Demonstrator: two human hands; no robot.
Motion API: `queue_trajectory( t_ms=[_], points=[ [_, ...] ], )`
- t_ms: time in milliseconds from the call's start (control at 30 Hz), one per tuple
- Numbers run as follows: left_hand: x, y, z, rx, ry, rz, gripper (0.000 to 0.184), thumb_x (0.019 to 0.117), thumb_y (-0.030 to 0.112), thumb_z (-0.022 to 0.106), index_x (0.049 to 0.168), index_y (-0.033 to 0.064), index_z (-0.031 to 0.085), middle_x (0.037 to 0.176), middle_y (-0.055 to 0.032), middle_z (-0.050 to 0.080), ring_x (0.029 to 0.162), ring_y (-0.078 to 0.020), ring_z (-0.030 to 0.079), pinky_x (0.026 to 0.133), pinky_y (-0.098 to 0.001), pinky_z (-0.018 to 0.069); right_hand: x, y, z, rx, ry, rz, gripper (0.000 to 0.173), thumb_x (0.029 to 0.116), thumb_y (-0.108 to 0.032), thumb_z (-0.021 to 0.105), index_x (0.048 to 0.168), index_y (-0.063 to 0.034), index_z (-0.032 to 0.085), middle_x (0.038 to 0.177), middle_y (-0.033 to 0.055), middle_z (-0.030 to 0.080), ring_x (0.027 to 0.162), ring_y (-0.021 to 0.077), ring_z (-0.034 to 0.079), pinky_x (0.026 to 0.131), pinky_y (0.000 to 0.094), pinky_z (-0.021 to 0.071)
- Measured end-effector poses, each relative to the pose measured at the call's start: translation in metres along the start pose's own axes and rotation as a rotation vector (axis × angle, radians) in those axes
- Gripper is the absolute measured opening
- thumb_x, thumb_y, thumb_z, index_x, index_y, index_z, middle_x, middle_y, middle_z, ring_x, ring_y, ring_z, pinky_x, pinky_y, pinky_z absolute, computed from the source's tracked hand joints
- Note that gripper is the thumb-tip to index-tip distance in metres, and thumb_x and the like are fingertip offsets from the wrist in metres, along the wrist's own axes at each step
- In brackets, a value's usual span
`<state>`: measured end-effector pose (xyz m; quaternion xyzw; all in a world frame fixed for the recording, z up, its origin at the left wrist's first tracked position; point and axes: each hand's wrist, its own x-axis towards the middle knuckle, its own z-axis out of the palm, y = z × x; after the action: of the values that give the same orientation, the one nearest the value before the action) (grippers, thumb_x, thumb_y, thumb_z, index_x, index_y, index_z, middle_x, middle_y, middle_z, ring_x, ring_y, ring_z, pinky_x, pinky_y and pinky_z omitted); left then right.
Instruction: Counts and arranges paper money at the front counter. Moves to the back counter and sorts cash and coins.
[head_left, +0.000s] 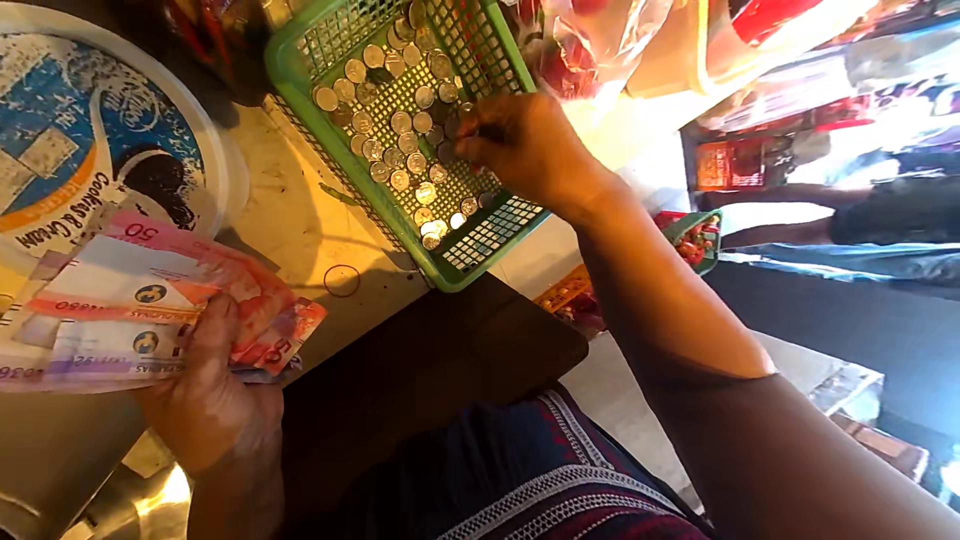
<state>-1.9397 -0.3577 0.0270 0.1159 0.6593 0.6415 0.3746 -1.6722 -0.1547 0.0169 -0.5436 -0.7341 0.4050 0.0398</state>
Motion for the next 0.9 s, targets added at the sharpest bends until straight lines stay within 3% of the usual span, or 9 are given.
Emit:
queue_trajectory(
  t_ms=[133,233,433,533,600,633,733,833,900],
  points=[
    [0.001,-0.001,0.0,0.006,0.0,0.0,0.024,0.0932,-0.002,0.06,0.115,0.0075,0.057,0.093,-0.0037,0.07,0.085,-0.0148,0.071,0.078,-0.0333,0.0621,0.0,-0.001,0.016,-0.174,-0.133,-0.129,0.01,0.0954,-0.013,0.069,0.101,-0.0099,0.077,0.1,0.0071,0.075,0.092,0.0217,0.072,0.087,0.0484,0.0582],
    [0.0,-0.001,0.001,0.008,-0.004,-0.012,0.026,0.0929,-0.002,0.06,0.117,0.0065,0.056,0.094,-0.005,0.07,0.086,-0.0159,0.071,0.078,-0.0343,0.0626,0.004,-0.001,0.032,-0.269,-0.249,-0.194,0.019,0.0899,-0.008,0.074,0.109,-0.009,0.071,0.109,0.0125,0.07,0.097,0.0307,0.07,0.085,0.055,0.0574],
    [0.001,0.0,0.001,-0.004,-0.038,-0.014,0.023,0.0931,0.0,0.06,0.115,0.0076,0.058,0.093,-0.0042,0.07,0.085,-0.0157,0.072,0.076,-0.0341,0.0626,0.013,0.0,0.034,-0.245,-0.298,-0.109,0.016,0.0882,-0.008,0.077,0.1,-0.0039,0.067,0.104,0.0147,0.067,0.094,0.0304,0.067,0.084,0.0526,0.0563],
    [0.001,0.002,0.0,-0.001,-0.02,-0.013,0.023,0.0942,0.0,0.059,0.115,0.008,0.057,0.094,-0.0039,0.07,0.085,-0.0153,0.071,0.076,-0.0337,0.0625,0.011,0.007,0.018,0.116,-0.221,-0.039,0.015,0.0884,-0.011,0.079,0.094,-0.0023,0.067,0.091,0.0096,0.067,0.078,0.0187,0.064,0.072,0.039,0.0564],
    [0.001,0.002,-0.001,-0.016,-0.004,-0.01,0.022,0.0944,-0.001,0.059,0.115,0.007,0.057,0.094,-0.0046,0.07,0.085,-0.0157,0.072,0.076,-0.0339,0.0628,0.004,0.015,0.004,0.546,-0.194,-0.045,0.01,0.0904,-0.012,0.072,0.091,-0.0098,0.062,0.081,-0.0004,0.064,0.06,0.006,0.056,0.052,0.0231,0.0472],
    [0.001,0.002,-0.002,-0.018,0.004,-0.01,0.022,0.0944,-0.001,0.059,0.115,0.0067,0.057,0.094,-0.0049,0.07,0.085,-0.0161,0.071,0.076,-0.0342,0.0627,0.0,0.017,-0.003,0.779,-0.206,-0.064,0.005,0.0922,-0.011,0.064,0.092,-0.0142,0.06,0.082,-0.003,0.063,0.057,0.0029,0.051,0.048,0.0197,0.0421],
    [0.002,0.001,-0.003,-0.012,0.014,-0.013,0.023,0.0938,0.0,0.06,0.116,0.0058,0.056,0.095,-0.0053,0.07,0.087,-0.0168,0.072,0.078,-0.0356,0.0627,-0.01,0.019,-0.03,1.199,-0.181,-0.139,0.011,0.0904,-0.014,0.05,0.094,-0.0177,0.06,0.096,-0.0011,0.065,0.069,0.0047,0.058,0.056,0.0196,0.0477],
    [0.002,0.001,-0.002,0.001,0.001,-0.006,0.022,0.0941,0.0,0.059,0.116,0.0049,0.057,0.095,-0.0056,0.071,0.087,-0.0168,0.072,0.079,-0.0358,0.0627,-0.019,0.023,-0.048,1.426,-0.076,-0.224,0.008,0.083,-0.006,0.054,0.086,-0.0121,0.059,0.099,0.007,0.067,0.08,0.0129,0.066,0.065,0.0248,0.0558],
    [0.002,0.0,-0.001,0.01,-0.006,-0.007,0.022,0.0942,-0.001,0.058,0.116,0.0038,0.056,0.095,-0.0058,0.071,0.089,-0.0169,0.072,0.08,-0.0361,0.0627,-0.027,0.027,-0.06,1.477,-0.028,-0.238,0.013,0.0835,0.0,0.051,0.089,-0.0108,0.055,0.097,0.0082,0.064,0.08,0.0143,0.065,0.064,0.0243,0.0549]
  ],
)
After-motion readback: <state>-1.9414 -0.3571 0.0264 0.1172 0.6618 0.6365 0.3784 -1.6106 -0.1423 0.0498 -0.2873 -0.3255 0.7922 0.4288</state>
